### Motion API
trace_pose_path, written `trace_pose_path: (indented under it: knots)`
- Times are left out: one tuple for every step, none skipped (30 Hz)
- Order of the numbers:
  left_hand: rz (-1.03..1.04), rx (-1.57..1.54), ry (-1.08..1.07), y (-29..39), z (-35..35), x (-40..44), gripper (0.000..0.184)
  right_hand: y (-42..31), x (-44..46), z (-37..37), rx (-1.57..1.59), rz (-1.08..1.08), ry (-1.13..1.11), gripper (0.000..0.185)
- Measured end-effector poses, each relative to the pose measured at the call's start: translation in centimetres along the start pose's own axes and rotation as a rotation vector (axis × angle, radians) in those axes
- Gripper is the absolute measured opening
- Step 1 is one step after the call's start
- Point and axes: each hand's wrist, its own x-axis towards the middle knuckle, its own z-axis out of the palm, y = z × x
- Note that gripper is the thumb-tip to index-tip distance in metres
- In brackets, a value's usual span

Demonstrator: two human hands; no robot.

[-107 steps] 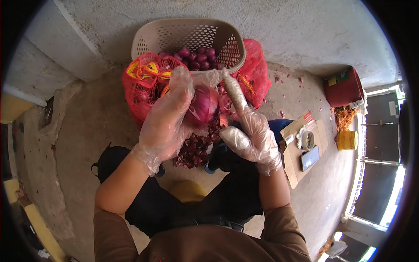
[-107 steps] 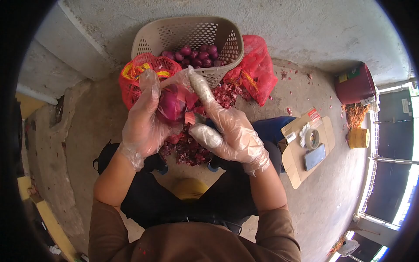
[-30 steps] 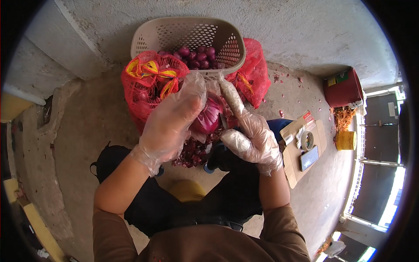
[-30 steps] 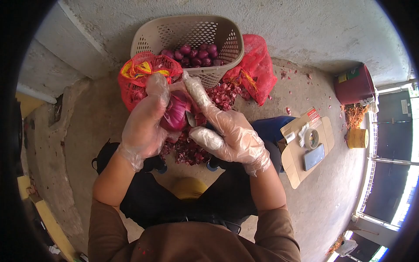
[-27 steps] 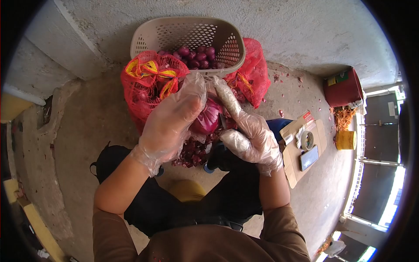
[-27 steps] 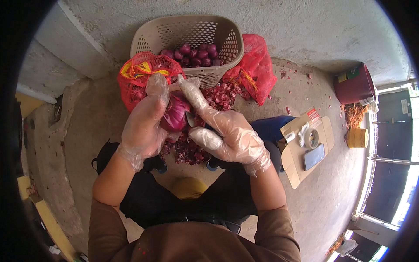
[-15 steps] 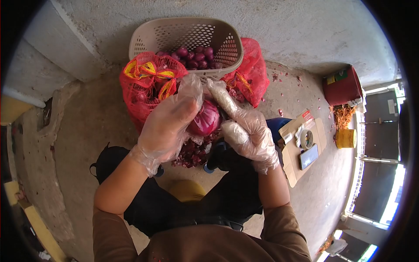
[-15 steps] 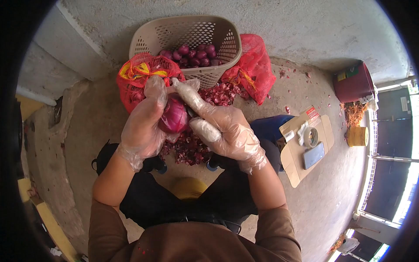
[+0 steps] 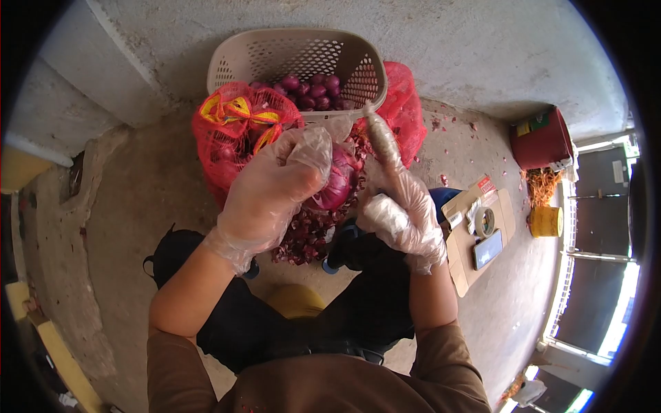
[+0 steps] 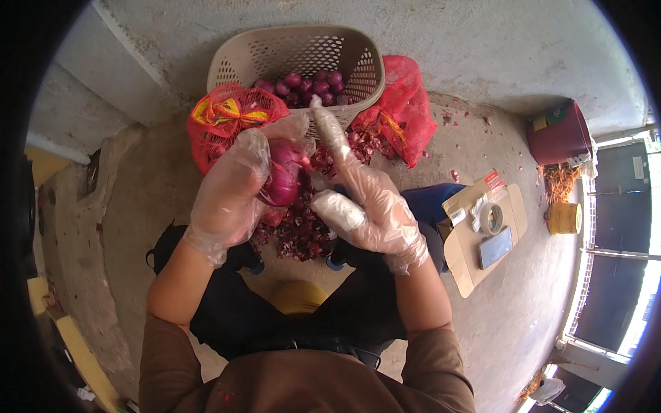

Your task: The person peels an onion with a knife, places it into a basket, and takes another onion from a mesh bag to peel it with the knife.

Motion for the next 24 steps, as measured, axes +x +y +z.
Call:
trace_pose_path:
  knots:
    - [0.0, -0.011, 0.018, -0.2, -0.1, 0.0, 0.06, -0.4, -0.1, 0.1, -0.029, 0.009, -0.007, 0.074]
    - [-0.002, -0.029, 0.027, -0.3, -0.1, 0.0, 0.059, -0.7, -0.1, 0.2, -0.058, 0.018, -0.013, 0.073]
    - [-0.012, -0.011, 0.028, -0.4, -0.1, 0.0, 0.063, -0.9, -0.1, 0.3, -0.087, 0.027, -0.019, 0.071]
    - [-0.022, 0.006, 0.03, -0.4, -0.1, 0.0, 0.067, -1.1, -0.1, 0.3, -0.117, 0.036, -0.025, 0.069]
    - [-0.038, 0.059, 0.025, -0.3, -0.3, -0.1, 0.077, -1.3, -0.1, 0.4, -0.146, 0.044, -0.031, 0.067]
    - [-0.048, 0.078, 0.026, -0.3, -0.3, -0.1, 0.082, -1.4, 0.0, 0.3, -0.177, 0.054, -0.037, 0.065]
    - [-0.058, 0.096, 0.027, -0.3, -0.3, -0.1, 0.087, -1.6, 0.0, 0.3, -0.208, 0.063, -0.043, 0.063]
    - [-0.062, 0.08, 0.035, -0.3, -0.2, -0.1, 0.086, -1.8, 0.2, 0.2, -0.241, 0.075, -0.048, 0.06]
    - [-0.074, 0.062, 0.046, -0.3, -0.1, -0.1, 0.085, -1.9, 0.2, 0.1, -0.273, 0.087, -0.053, 0.057]
    - [-0.084, 0.044, 0.058, -0.2, 0.0, -0.1, 0.084, -1.6, 0.2, 0.1, -0.282, 0.03, -0.026, 0.055]
    - [-0.102, 0.024, 0.074, -0.2, 0.2, -0.3, 0.082, -1.0, 0.2, 0.2, -0.291, -0.028, 0.001, 0.053]
    - [-0.12, 0.006, 0.089, -0.2, 0.3, -0.4, 0.08, -0.9, 0.3, 0.4, -0.299, -0.086, 0.029, 0.052]
    - [-0.13, 0.011, 0.08, -0.1, 0.3, -0.4, 0.079, -1.1, 0.3, 0.6, -0.223, -0.03, 0.07, 0.052]
    - [-0.139, 0.016, 0.071, 0.1, 0.3, -0.3, 0.079, -1.6, 0.3, 1.0, -0.146, 0.026, 0.111, 0.052]
    - [-0.14, 0.007, 0.057, 0.2, 0.4, -0.2, 0.079, -2.0, 0.4, 1.2, -0.069, 0.082, 0.151, 0.052]
    - [-0.141, -0.001, 0.043, 0.3, 0.5, -0.1, 0.079, -1.6, 0.5, 0.8, -0.086, 0.034, 0.17, 0.051]
    - [-0.132, -0.022, 0.02, 0.4, 0.8, -0.1, 0.079, -0.9, 0.6, 0.1, -0.105, -0.015, 0.191, 0.05]
    - [-0.125, -0.043, 0.001, 0.4, 1.0, -0.1, 0.079, -0.9, 0.6, 0.0, -0.074, -0.005, 0.205, 0.05]
    - [-0.078, -0.049, -0.001, 0.3, 1.1, 0.0, 0.08, -0.9, 0.6, 0.0, -0.042, 0.004, 0.22, 0.051]
    - [-0.03, -0.054, -0.003, 0.2, 1.3, 0.0, 0.081, -1.0, 0.6, 0.0, -0.011, 0.013, 0.235, 0.051]
    - [0.017, -0.059, -0.005, 0.2, 1.3, 0.0, 0.082, -1.3, 0.5, 0.0, 0.005, 0.027, 0.227, 0.054]
    - [0.045, -0.053, 0.012, 0.2, 1.3, 0.0, 0.082, -1.6, 0.5, 0.0, 0.02, 0.04, 0.218, 0.057]
    - [0.073, -0.046, 0.028, 0.2, 1.3, 0.1, 0.082, -1.8, 0.5, -0.1, 0.035, 0.053, 0.209, 0.059]
    - [0.102, -0.039, 0.045, 0.2, 1.2, 0.1, 0.082, -2.1, 0.5, -0.2, 0.051, 0.065, 0.2, 0.062]
